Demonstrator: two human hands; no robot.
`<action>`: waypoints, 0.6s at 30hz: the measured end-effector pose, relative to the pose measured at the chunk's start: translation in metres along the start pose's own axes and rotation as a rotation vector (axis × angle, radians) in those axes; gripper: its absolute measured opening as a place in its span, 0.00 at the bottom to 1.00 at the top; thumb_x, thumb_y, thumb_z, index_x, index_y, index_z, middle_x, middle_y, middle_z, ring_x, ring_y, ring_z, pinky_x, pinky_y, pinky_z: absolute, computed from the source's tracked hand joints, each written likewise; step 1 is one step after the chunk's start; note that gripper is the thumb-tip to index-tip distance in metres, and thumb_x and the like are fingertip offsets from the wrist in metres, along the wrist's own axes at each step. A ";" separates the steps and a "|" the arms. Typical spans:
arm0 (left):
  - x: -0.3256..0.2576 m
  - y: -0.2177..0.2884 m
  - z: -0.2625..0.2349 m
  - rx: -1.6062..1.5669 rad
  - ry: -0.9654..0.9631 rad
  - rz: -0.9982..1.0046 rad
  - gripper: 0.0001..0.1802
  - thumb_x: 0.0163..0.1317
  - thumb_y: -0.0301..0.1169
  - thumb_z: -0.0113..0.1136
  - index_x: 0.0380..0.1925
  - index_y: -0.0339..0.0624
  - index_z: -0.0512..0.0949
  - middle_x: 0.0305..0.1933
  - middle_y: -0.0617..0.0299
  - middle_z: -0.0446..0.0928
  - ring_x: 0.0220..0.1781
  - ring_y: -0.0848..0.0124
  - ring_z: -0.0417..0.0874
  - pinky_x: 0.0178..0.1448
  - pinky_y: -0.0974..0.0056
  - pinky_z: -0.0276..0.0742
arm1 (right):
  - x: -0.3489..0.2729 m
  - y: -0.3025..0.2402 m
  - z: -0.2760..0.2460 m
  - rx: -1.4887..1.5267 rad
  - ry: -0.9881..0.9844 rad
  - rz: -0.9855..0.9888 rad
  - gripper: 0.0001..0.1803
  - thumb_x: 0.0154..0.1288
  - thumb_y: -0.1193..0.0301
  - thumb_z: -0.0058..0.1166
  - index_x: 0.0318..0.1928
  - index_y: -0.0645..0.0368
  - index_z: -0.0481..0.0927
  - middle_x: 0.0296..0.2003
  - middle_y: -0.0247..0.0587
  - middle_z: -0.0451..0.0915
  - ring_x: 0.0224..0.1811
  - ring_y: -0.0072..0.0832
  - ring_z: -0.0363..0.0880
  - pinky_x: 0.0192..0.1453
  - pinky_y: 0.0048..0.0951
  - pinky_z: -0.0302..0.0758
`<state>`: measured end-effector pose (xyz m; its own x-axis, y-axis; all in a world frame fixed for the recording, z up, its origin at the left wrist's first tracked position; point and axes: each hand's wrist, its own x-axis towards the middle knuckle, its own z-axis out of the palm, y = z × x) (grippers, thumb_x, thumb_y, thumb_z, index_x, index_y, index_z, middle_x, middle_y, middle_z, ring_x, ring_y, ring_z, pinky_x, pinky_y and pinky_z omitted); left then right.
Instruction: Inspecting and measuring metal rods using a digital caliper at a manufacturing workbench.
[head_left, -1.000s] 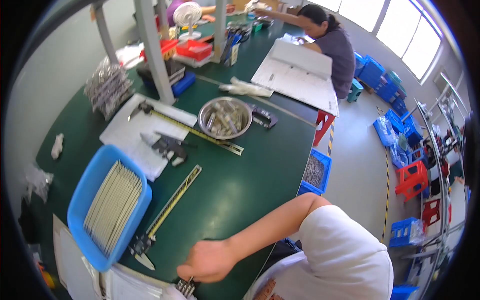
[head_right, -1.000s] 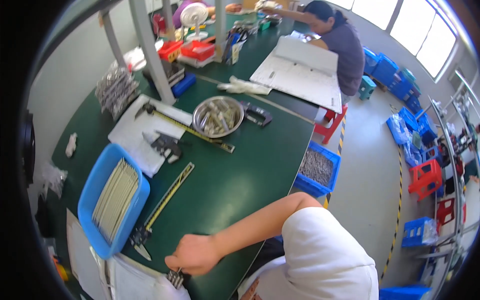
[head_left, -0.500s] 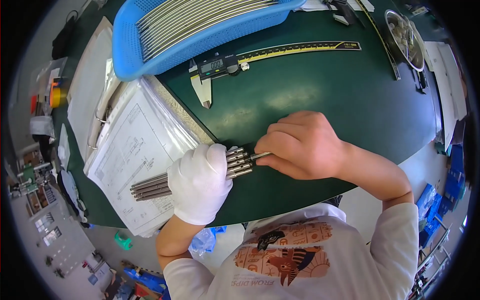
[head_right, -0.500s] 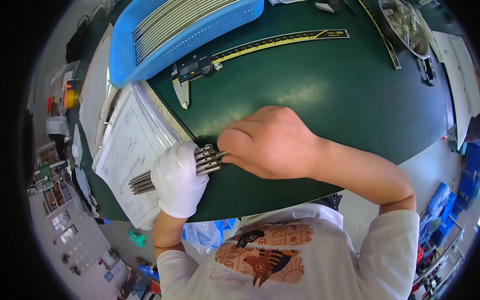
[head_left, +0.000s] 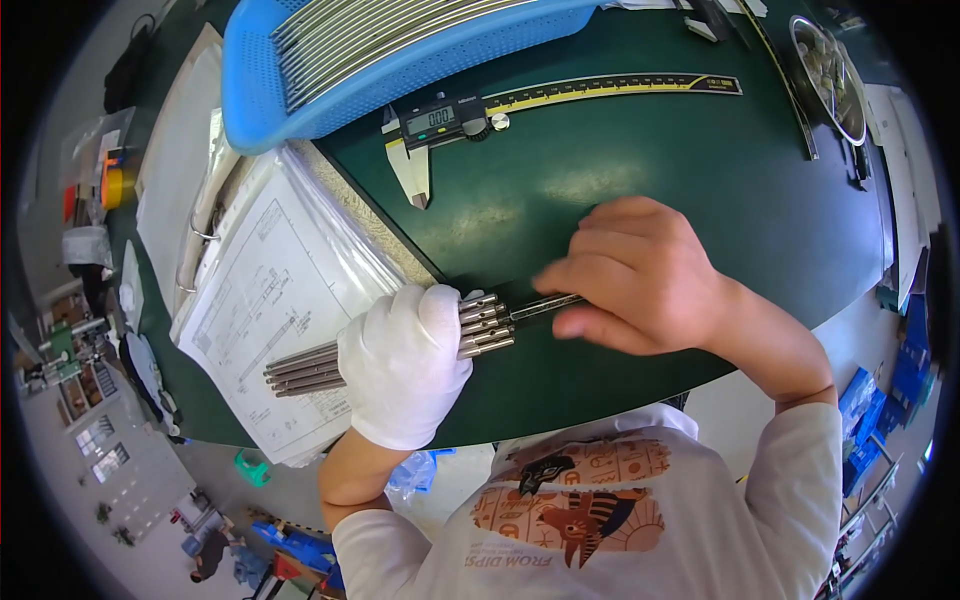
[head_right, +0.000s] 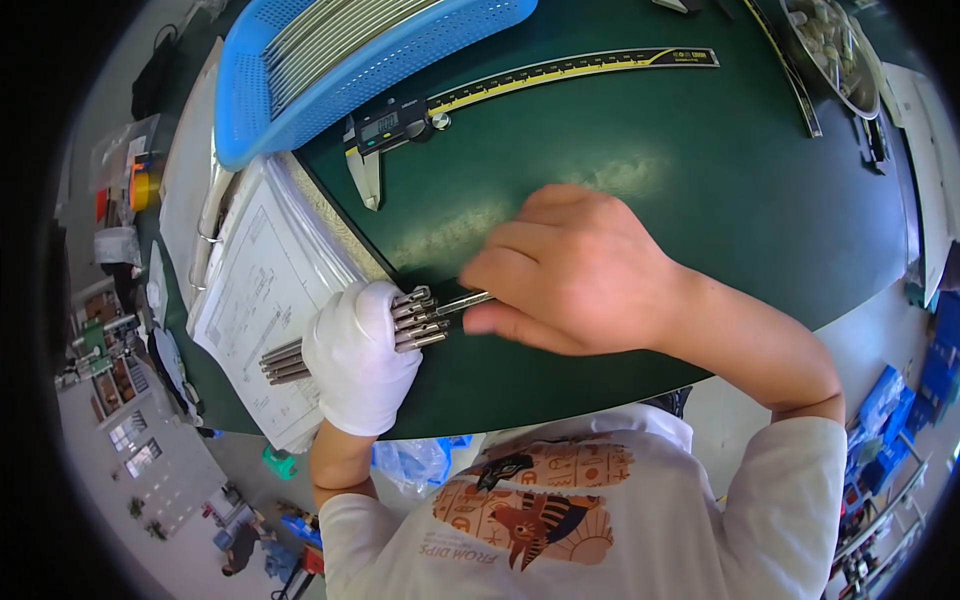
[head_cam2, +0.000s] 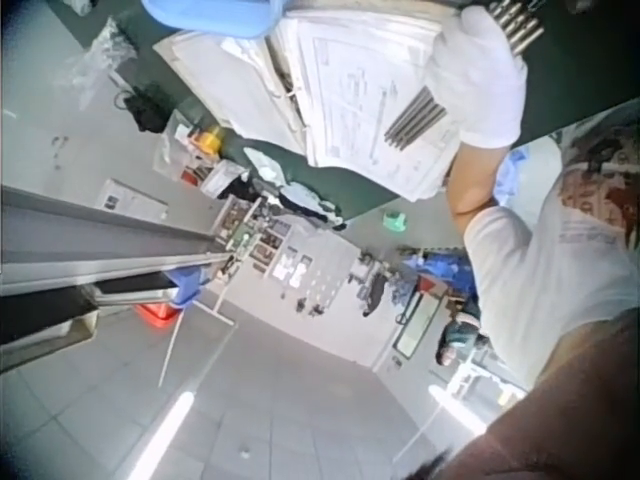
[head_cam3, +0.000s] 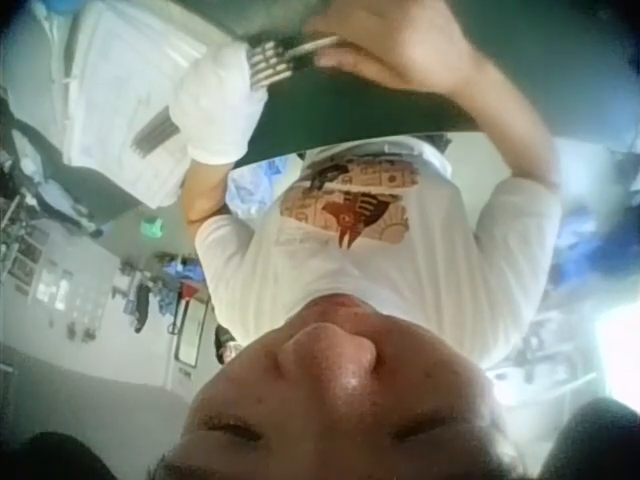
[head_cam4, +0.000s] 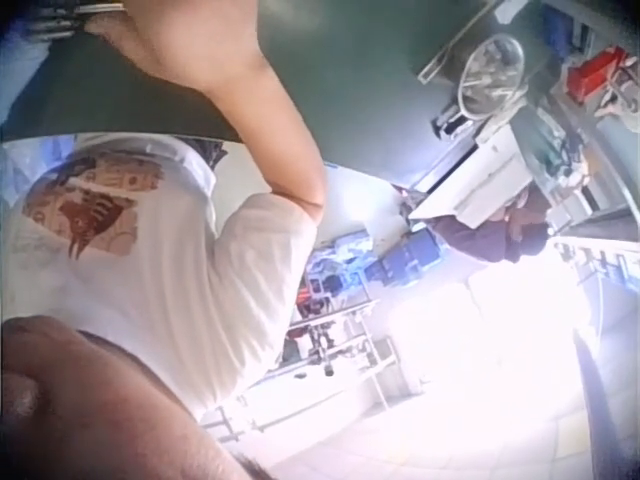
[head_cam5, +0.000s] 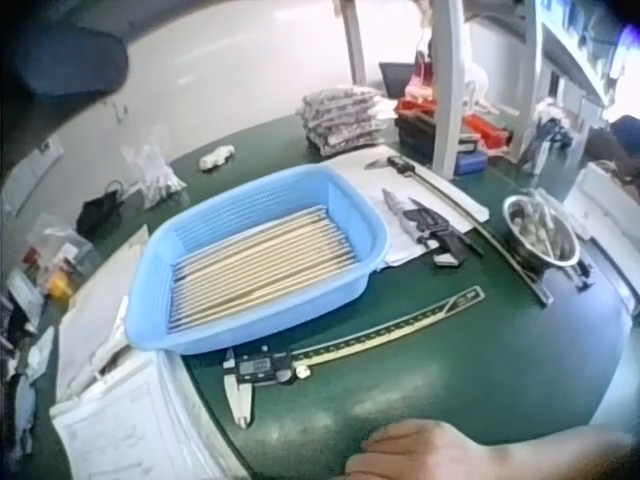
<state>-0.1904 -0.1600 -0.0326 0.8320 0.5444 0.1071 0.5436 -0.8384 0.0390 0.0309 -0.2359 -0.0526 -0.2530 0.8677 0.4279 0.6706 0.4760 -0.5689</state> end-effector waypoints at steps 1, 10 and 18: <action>0.000 0.000 -0.001 0.002 -0.003 -0.001 0.18 0.37 0.30 0.65 0.32 0.46 0.72 0.25 0.62 0.70 0.25 0.61 0.75 0.27 0.55 0.69 | 0.002 -0.001 -0.001 0.047 0.039 0.021 0.11 0.53 0.64 0.63 0.32 0.56 0.77 0.24 0.35 0.74 0.24 0.36 0.75 0.43 0.38 0.76; 0.000 0.000 0.001 -0.006 -0.004 0.008 0.19 0.37 0.30 0.66 0.33 0.46 0.71 0.25 0.62 0.70 0.24 0.62 0.75 0.27 0.55 0.69 | 0.001 0.006 0.000 0.012 0.103 -0.019 0.14 0.54 0.60 0.63 0.27 0.54 0.73 0.24 0.34 0.72 0.27 0.35 0.74 0.48 0.40 0.74; -0.002 -0.002 0.002 -0.005 0.009 0.016 0.18 0.40 0.31 0.65 0.34 0.46 0.71 0.26 0.62 0.70 0.24 0.62 0.75 0.27 0.55 0.68 | 0.002 0.006 -0.001 -0.006 0.093 -0.048 0.15 0.53 0.60 0.63 0.25 0.54 0.73 0.24 0.33 0.71 0.26 0.34 0.74 0.50 0.41 0.73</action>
<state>-0.1924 -0.1594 -0.0347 0.8396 0.5305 0.1171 0.5294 -0.8473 0.0426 0.0349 -0.2314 -0.0548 -0.2197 0.8266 0.5181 0.6633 0.5160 -0.5420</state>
